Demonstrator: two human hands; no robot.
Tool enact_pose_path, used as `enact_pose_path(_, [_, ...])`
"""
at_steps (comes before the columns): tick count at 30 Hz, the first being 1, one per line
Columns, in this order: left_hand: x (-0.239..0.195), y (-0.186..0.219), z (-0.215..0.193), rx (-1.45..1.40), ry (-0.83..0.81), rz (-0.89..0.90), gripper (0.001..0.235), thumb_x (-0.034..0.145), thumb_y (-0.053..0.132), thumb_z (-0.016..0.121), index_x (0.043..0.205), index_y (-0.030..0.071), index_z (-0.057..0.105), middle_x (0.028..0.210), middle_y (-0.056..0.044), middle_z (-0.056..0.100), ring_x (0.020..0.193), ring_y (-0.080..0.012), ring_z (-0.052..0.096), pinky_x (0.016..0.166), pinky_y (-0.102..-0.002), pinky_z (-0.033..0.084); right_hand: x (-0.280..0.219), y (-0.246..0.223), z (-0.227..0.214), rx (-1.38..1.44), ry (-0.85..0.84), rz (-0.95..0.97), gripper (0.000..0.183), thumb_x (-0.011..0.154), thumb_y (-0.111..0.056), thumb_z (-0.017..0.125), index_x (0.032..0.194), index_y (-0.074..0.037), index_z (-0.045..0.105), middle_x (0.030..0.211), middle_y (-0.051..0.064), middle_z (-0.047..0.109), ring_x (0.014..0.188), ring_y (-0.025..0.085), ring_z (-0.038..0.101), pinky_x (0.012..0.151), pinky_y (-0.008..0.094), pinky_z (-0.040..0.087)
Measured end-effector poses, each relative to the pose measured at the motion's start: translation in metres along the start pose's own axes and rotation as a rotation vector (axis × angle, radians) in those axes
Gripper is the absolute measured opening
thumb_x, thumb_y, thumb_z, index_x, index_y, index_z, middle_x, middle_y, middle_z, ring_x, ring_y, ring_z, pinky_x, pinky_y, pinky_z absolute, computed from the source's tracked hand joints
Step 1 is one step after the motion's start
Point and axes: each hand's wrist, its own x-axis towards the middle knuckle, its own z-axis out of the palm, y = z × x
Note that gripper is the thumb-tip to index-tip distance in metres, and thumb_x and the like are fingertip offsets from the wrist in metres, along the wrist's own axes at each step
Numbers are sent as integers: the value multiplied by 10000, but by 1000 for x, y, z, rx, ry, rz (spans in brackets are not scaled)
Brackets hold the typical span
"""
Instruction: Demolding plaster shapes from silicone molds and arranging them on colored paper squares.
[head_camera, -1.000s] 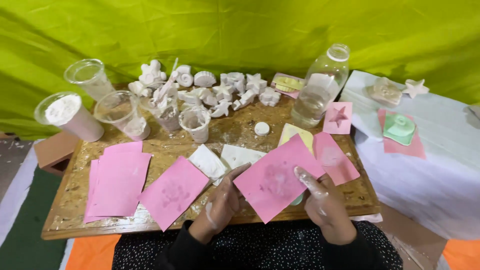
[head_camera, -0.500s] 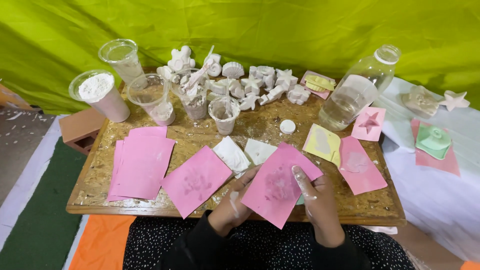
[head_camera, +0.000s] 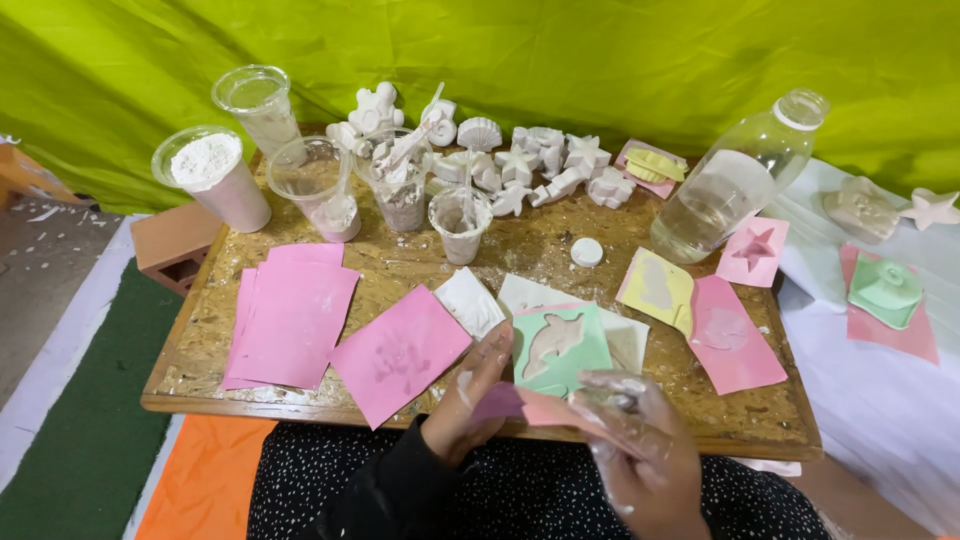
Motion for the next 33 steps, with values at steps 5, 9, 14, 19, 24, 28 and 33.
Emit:
enact_pose_path(5, [-5,35,24,-361,190,-257,793,824,397,674,1543,127,474,1508,-100,593,1360,-228,578,1140,-350,436,40,-89,52,610,267,1225,667,714,-77,808,1341,99,664,1083,235,760,865,286,705,727,344,563])
enact_pose_path(9, [7,11,27,-353,233,-201,790,789,381,726,1498,106,509,1368,-93,632,1170,-180,585,969,-289,432,23,-80,80,100,-101,-9,365,982,-89,719,1339,-109,645,1464,257,562,1372,384,626,1180,454,572])
enact_pose_path(14, [-1,-12,20,189,523,528,456,904,149,732,1342,46,661,1155,-142,755,945,-174,714,776,-234,561,49,-63,118,31,-385,-270,297,1140,-163,475,1394,-149,629,1513,286,500,1425,492,572,1168,610,462])
enact_pose_path(19, [3,-24,13,682,206,809,661,896,23,743,1504,123,505,1569,-267,454,1420,-404,526,1220,-384,373,63,-45,174,-244,-486,-390,513,1079,-27,526,1538,-257,521,1570,221,600,1486,371,598,1012,549,467])
enact_pose_path(24, [18,-84,-1,647,167,668,671,932,26,725,1535,160,462,1629,-160,381,1465,-262,460,1244,-304,305,63,-46,180,-357,-729,-127,909,788,-786,354,1484,-241,566,1477,157,597,1451,496,415,1065,682,291])
enact_pose_path(28, [-5,40,40,-667,274,-240,741,845,227,675,1546,82,484,1521,-149,598,1354,-264,598,1042,-384,527,59,-44,180,-409,-749,-54,805,897,-727,313,1474,-233,580,1487,194,574,1375,446,489,903,608,409])
enact_pose_path(33, [-6,34,38,-466,220,-184,407,937,347,636,1307,184,593,958,-37,658,764,-147,571,572,-287,400,63,-52,166,-495,-461,-231,560,907,-544,673,1302,-149,710,1483,146,607,1252,420,610,932,516,501])
